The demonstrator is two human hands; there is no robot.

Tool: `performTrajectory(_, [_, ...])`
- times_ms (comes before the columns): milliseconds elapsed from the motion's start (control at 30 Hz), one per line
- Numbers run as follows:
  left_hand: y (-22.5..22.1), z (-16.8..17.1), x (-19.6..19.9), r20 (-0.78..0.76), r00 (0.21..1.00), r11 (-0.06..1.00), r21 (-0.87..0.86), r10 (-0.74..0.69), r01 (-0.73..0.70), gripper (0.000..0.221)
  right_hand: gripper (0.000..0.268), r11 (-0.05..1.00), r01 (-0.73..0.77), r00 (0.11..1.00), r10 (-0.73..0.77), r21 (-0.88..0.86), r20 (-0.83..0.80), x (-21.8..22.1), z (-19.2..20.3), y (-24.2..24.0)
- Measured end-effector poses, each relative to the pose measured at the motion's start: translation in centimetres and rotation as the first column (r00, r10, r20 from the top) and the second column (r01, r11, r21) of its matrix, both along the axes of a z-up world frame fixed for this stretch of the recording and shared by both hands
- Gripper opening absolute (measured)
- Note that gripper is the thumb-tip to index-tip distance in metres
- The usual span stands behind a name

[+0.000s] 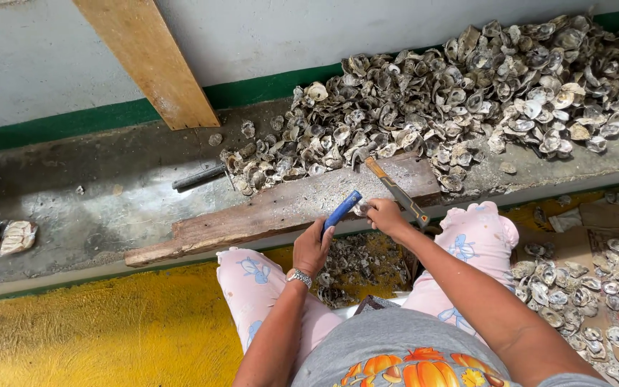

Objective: The person is cleaning empty oyster shells using a hammer and a scraper.

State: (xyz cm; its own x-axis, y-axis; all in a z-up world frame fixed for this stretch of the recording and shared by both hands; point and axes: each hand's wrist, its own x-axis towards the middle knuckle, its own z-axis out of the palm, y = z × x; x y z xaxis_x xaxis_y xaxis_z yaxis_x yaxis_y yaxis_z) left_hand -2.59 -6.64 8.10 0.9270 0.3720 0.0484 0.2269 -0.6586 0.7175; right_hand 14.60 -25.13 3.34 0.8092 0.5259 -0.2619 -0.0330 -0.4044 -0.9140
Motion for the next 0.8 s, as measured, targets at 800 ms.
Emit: performTrajectory(800, [-3.5, 5.9, -4.0, 0.218, 0.965, 0.978, -0.179, 0.143, -0.105, 0.036, 0.03, 0.912, -0.039, 0.966, 0.139, -0.407, 0.219, 0.1, 6.4, -6.1])
